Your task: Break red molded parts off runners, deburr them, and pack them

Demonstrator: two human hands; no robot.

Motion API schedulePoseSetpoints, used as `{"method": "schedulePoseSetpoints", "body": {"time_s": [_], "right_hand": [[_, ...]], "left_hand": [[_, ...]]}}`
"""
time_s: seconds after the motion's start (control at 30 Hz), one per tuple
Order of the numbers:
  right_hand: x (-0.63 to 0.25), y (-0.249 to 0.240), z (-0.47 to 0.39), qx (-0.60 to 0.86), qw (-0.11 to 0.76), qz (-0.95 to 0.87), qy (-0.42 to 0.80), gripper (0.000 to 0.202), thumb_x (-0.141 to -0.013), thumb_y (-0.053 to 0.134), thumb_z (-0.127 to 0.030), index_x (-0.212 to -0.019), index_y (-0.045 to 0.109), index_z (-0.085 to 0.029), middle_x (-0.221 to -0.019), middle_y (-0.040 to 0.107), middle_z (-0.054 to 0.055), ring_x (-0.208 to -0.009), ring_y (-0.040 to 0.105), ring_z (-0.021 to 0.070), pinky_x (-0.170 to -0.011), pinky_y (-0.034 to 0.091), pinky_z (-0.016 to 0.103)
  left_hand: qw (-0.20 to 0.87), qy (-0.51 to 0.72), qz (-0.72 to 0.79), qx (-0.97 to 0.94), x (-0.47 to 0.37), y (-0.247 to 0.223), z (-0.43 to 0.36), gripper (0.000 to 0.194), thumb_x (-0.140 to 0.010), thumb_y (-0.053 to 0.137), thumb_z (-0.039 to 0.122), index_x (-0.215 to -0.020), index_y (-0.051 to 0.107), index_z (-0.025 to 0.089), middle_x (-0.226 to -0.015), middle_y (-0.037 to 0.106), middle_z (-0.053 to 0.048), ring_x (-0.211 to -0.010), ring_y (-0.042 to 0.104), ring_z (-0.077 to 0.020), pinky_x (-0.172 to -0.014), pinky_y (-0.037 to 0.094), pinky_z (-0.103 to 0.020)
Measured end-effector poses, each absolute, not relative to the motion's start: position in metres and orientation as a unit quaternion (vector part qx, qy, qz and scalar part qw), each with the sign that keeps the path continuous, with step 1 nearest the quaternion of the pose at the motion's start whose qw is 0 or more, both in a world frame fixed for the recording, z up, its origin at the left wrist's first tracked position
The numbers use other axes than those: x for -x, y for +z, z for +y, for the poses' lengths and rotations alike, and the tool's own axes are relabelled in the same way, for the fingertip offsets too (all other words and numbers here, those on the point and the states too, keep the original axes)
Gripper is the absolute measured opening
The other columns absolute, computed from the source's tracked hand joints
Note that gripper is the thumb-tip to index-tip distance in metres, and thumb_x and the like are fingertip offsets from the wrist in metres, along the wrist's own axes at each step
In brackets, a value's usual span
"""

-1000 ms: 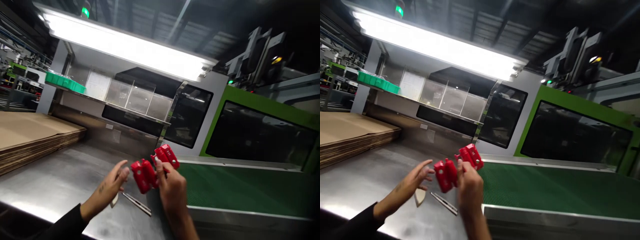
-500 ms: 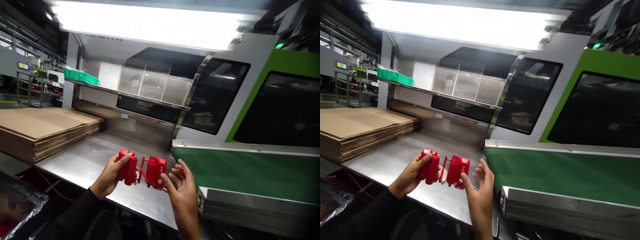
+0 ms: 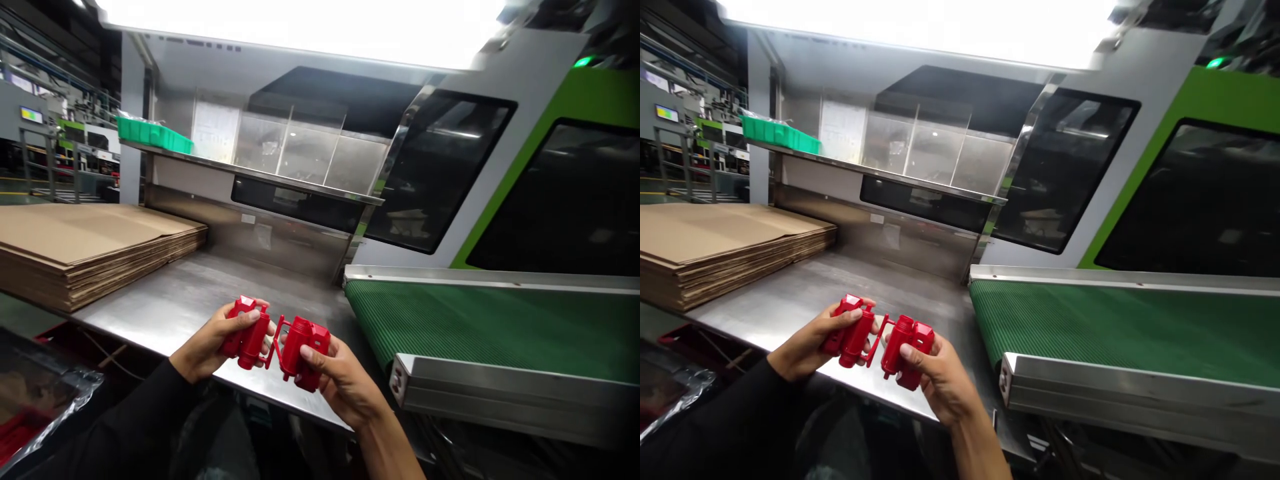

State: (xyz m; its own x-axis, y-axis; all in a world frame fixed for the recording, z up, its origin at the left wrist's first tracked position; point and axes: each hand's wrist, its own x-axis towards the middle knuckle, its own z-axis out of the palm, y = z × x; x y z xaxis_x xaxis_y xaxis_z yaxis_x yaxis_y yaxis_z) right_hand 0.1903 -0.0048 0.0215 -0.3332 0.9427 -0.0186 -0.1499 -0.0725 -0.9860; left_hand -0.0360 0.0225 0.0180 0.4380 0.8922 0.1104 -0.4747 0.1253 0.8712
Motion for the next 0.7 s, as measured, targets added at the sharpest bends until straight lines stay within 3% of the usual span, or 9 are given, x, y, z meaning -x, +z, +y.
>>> {"method": "schedulePoseSetpoints", "body": {"time_s": [0.1,0.2,0.27,0.33,0.4,0.47,0.53,0.6,0.7], "right_hand": [[-0.190,0.016,-0.003,0.377,0.462,-0.542,0.592,0.037,-0.078,0.072,-0.033,-0.108,0.062,-0.015,-0.085,0.070,0.007,-0.068,0.065,0.0168,-0.061,0.047,0.028],[-0.194,0.016,-0.006,0.360,0.525,-0.602,0.482,0.032,-0.074,0.075,-0.026,-0.106,0.068,-0.024,-0.101,0.072,0.004,-0.094,0.065,0.0207,-0.087,0.048,0.038],[-0.201,0.018,-0.009,0.340,0.531,-0.728,0.270,0.031,-0.078,0.070,-0.018,-0.107,0.070,-0.030,-0.115,0.069,0.001,-0.118,0.055,0.0241,-0.109,0.032,0.046],[-0.209,0.019,-0.012,0.294,0.468,-0.833,-0.019,0.034,-0.082,0.065,-0.014,-0.111,0.068,-0.033,-0.122,0.066,0.000,-0.128,0.048,0.0254,-0.112,0.022,0.051],[-0.214,0.019,-0.015,0.250,0.405,-0.857,-0.195,0.038,-0.085,0.063,-0.016,-0.118,0.063,-0.034,-0.126,0.064,0.001,-0.128,0.048,0.0272,-0.108,0.024,0.055],[-0.211,0.018,-0.019,0.273,0.419,-0.859,-0.114,0.034,-0.086,0.061,-0.020,-0.117,0.063,-0.034,-0.126,0.064,0.003,-0.124,0.052,0.0280,-0.106,0.030,0.054],[-0.200,0.015,-0.026,0.374,0.462,-0.785,0.172,0.031,-0.081,0.067,-0.025,-0.111,0.065,-0.032,-0.117,0.068,0.004,-0.111,0.060,0.0271,-0.099,0.041,0.048],[-0.187,0.013,-0.036,0.442,0.452,-0.587,0.507,0.038,-0.072,0.075,-0.034,-0.108,0.065,-0.027,-0.105,0.070,0.006,-0.094,0.067,0.0236,-0.084,0.051,0.038],[-0.175,0.010,-0.045,0.420,0.413,-0.375,0.716,0.041,-0.073,0.074,-0.041,-0.106,0.063,-0.019,-0.092,0.071,0.009,-0.080,0.068,0.0199,-0.070,0.053,0.028]], "left_hand": [[0.727,0.466,0.237,-0.445,0.035,0.018,0.025,0.035,-0.086,0.065,0.031,-0.116,0.052,0.018,-0.097,0.067,-0.012,-0.073,0.066,-0.0248,-0.065,0.057,-0.041],[0.767,0.428,0.248,-0.408,0.037,0.017,0.022,0.030,-0.085,0.066,0.034,-0.109,0.057,0.019,-0.097,0.067,-0.008,-0.074,0.065,-0.0198,-0.067,0.057,-0.034],[0.810,0.375,0.260,-0.369,0.040,0.013,0.015,0.030,-0.085,0.065,0.040,-0.104,0.060,0.017,-0.095,0.067,-0.007,-0.073,0.065,-0.0192,-0.066,0.057,-0.034],[0.845,0.323,0.267,-0.332,0.043,0.007,0.004,0.038,-0.085,0.063,0.046,-0.101,0.063,0.013,-0.091,0.067,-0.010,-0.073,0.066,-0.0211,-0.064,0.058,-0.034],[0.857,0.309,0.266,-0.316,0.044,0.002,-0.007,0.042,-0.085,0.062,0.049,-0.100,0.064,0.009,-0.086,0.068,-0.014,-0.073,0.067,-0.0236,-0.063,0.058,-0.035],[0.834,0.359,0.257,-0.331,0.045,0.000,-0.013,0.038,-0.084,0.063,0.046,-0.101,0.063,0.012,-0.087,0.069,-0.014,-0.071,0.068,-0.0245,-0.062,0.057,-0.036],[0.774,0.449,0.248,-0.371,0.047,0.000,-0.014,0.034,-0.081,0.070,0.039,-0.104,0.063,0.015,-0.090,0.070,-0.013,-0.071,0.068,-0.0253,-0.063,0.057,-0.036],[0.703,0.525,0.245,-0.413,0.050,0.000,-0.010,0.039,-0.074,0.079,0.030,-0.106,0.065,0.014,-0.093,0.071,-0.014,-0.078,0.068,-0.0262,-0.071,0.057,-0.035],[0.653,0.565,0.257,-0.434,0.056,-0.005,-0.002,0.045,-0.069,0.083,0.026,-0.106,0.064,0.009,-0.092,0.071,-0.017,-0.080,0.068,-0.0293,-0.079,0.056,-0.041]]}}
